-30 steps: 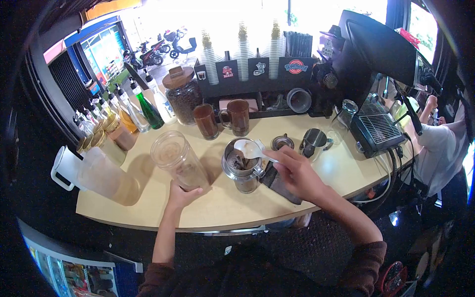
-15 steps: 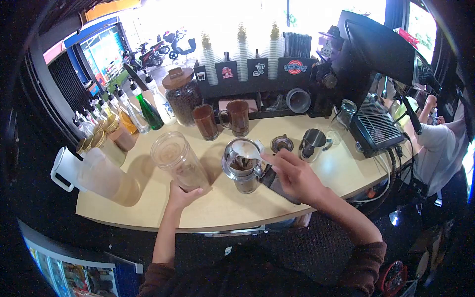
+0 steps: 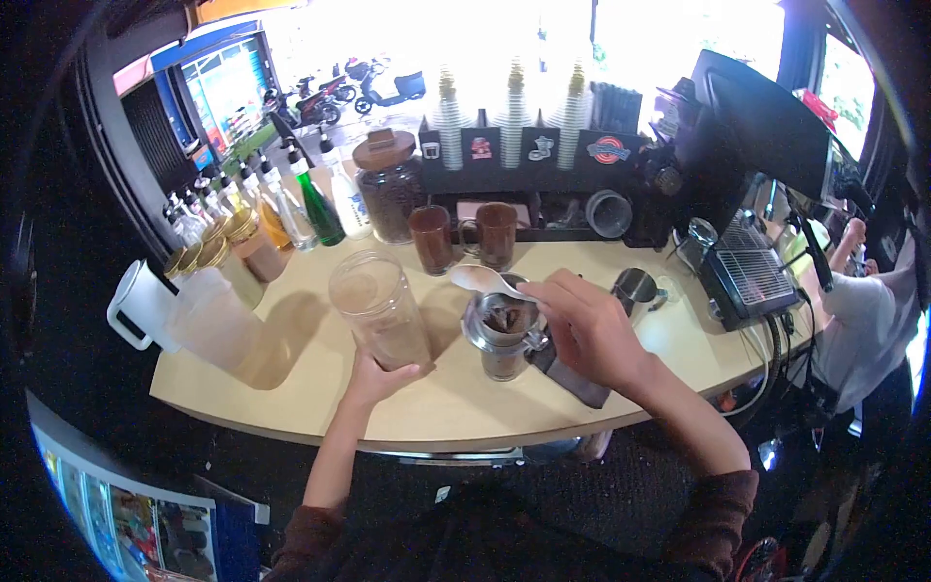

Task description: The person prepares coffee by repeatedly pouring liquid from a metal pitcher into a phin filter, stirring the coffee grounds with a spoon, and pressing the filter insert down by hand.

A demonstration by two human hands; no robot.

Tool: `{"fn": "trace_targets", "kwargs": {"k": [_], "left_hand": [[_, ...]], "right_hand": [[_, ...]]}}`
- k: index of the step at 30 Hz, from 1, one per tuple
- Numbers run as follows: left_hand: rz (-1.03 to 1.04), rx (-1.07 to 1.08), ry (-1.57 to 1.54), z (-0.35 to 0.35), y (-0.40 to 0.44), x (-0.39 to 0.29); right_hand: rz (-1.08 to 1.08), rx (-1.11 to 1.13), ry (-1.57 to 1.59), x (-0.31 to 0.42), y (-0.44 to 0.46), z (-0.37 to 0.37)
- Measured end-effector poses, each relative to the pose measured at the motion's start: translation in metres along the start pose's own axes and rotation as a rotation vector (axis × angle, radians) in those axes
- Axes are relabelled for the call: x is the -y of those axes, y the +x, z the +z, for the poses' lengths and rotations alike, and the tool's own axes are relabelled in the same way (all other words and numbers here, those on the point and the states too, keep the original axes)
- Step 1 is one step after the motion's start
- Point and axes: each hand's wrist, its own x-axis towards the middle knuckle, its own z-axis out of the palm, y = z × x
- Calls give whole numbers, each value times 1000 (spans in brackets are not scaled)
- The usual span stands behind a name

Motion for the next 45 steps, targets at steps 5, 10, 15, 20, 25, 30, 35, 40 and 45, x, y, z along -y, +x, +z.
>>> {"fn": "trace_targets", "kwargs": {"k": [5,10,15,20,25,30,35,40,45], "left_hand": [[5,-30,47,-1,1,2],[99,-99,193,-6,3,-5],[70,-172,211,-7,1,-12],[103,-157,279,-9,3,0],[197,-253,221,-16,2,9],[371,-526,316,-22,-7,2],[668,-582,550,24,-15,-47],[548,-263,478,97,10,-92],[436,-75,368,113,35,-97]], "right_hand": [[-206,11,-189,23,62,27],[-437,33,-475,29,109,68],[-508,213,-558,25,126,94],[-446,46,-416,27,113,68],[-83,-100,-226,-8,41,14],[251,-289,-161,-111,-70,-13],[542,-455,-72,-194,-151,-2],[629,-630,437,-243,-174,27],[637,-624,606,-242,-176,32]]}}
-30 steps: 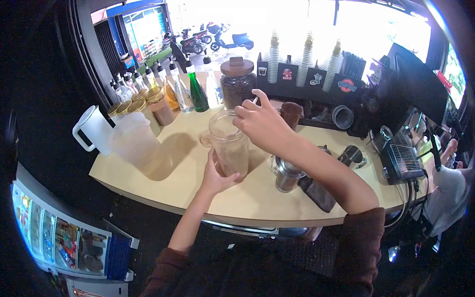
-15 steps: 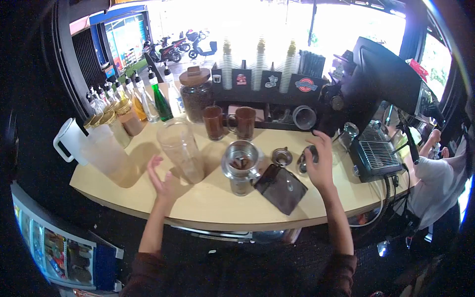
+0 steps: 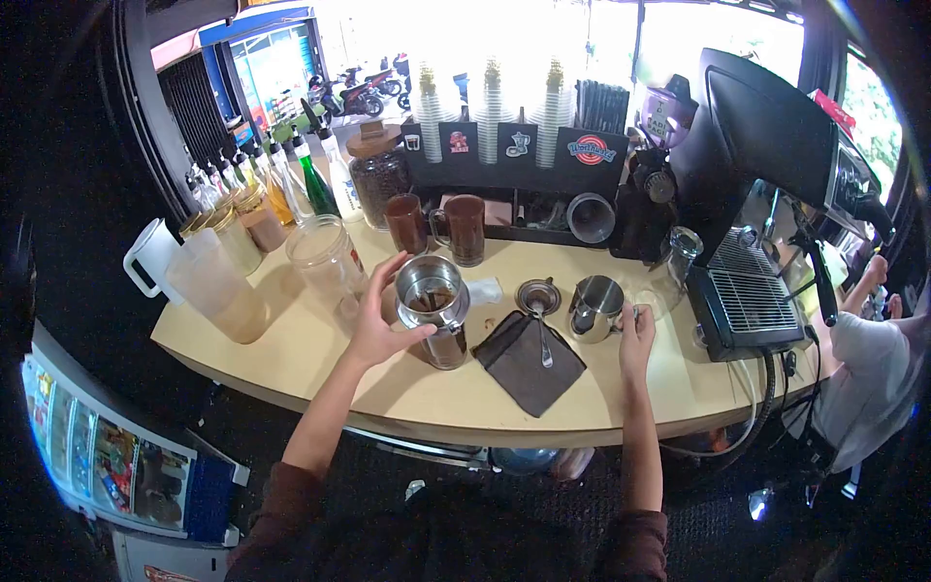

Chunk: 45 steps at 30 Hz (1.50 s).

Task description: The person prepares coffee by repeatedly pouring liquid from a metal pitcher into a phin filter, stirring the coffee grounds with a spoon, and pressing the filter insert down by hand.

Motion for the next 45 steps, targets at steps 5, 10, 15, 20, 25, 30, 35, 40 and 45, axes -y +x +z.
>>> {"fn": "trace_targets", "kwargs": {"k": [5,10,15,20,25,30,35,40,45], "left_hand": [[-168,104,-236,8,1,1],[-251,118,-183,4,5,-7],[-233,120,-227,6,4,-1],[-251,134,-240,5,6,-12],[-230,130,-173,6,6,-8],[-175,91,-201,8,6,-3],[-203,127,-138,5,7,-5],[-209,112,-224,8,8,-3],[-227,124,-254,10,7,0]], "right_hand": [[48,-5,187,1,-6,-2],[50,-33,310,18,-12,0],[9,45,322,64,-15,14],[-25,178,257,133,-16,47],[-91,341,151,184,-7,85],[-100,511,115,218,3,120],[-134,559,67,231,11,142],[-240,586,-136,230,19,155],[-278,627,-188,240,20,163]]}}
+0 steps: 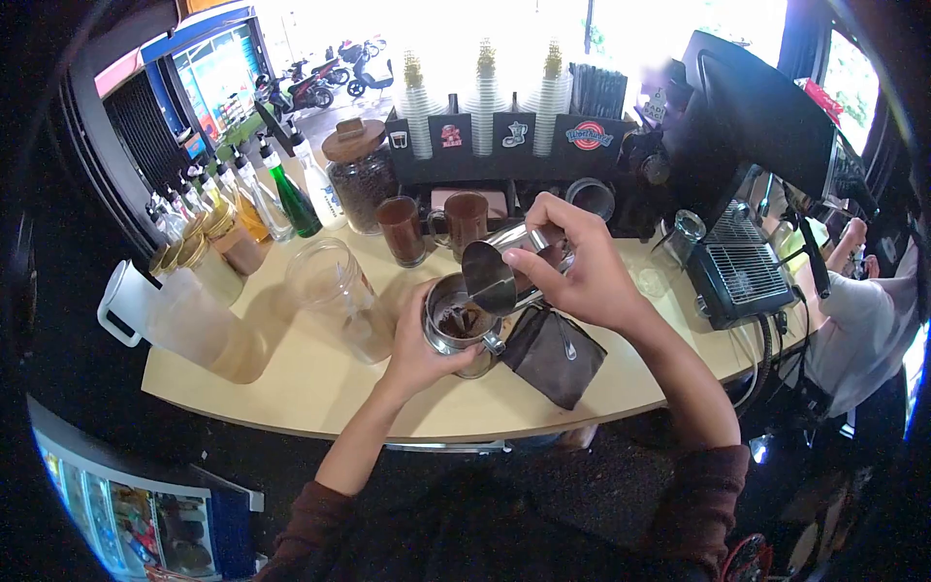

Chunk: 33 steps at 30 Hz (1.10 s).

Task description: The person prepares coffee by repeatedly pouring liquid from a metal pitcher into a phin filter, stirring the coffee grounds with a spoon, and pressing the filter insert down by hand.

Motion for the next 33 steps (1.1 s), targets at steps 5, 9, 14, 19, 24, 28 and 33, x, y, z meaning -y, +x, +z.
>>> {"fn": "trace_targets", "kwargs": {"k": [5,9,14,19,24,28,33], "left_hand": [[8,-10,6,1,0,1],[26,-7,15,0,1,0],[27,1,4,0,1,3],[36,-1,17,-1,2,0],[65,43,111,-2,2,2],[48,-9,17,-1,2,-3],[31,1,-8,0,2,-3]], "right_hand": [[-25,26,-84,12,5,1],[-26,57,-165,19,9,1],[-39,74,-201,20,12,3],[-58,73,-210,28,13,7],[-74,78,-223,30,14,7],[-126,123,-279,31,14,4],[-96,112,-262,29,13,2]]}}
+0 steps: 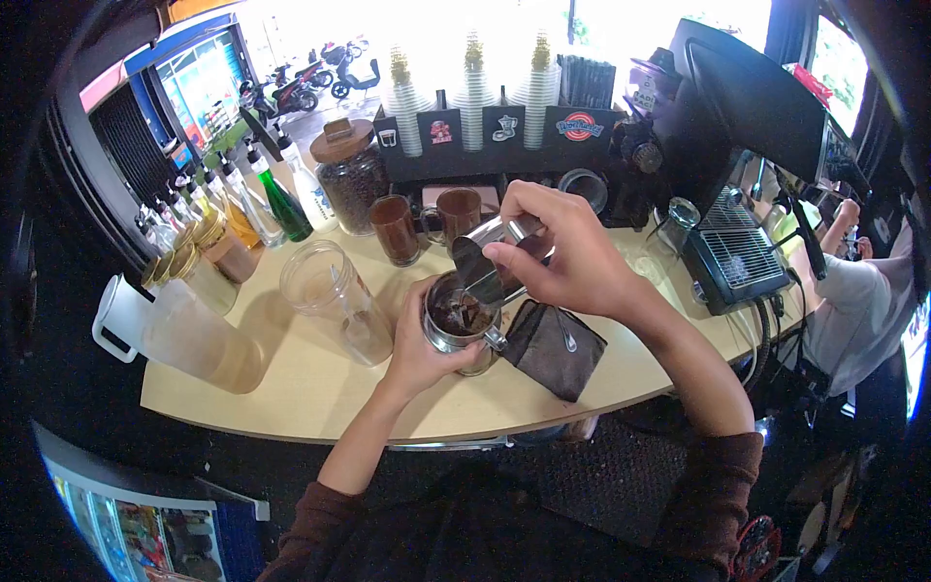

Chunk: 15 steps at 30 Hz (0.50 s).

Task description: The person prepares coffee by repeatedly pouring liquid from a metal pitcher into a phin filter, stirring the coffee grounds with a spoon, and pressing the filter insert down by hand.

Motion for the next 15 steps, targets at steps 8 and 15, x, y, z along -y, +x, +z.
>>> {"fn": "trace_targets", "kwargs": {"k": [8,15], "left_hand": [[-2,-2,18,0,-1,2],[-2,-1,15,1,-1,3]], "right_hand": [[38,-26,-27,-5,-2,-6],[84,-19,-31,-5,-2,-8]]}}
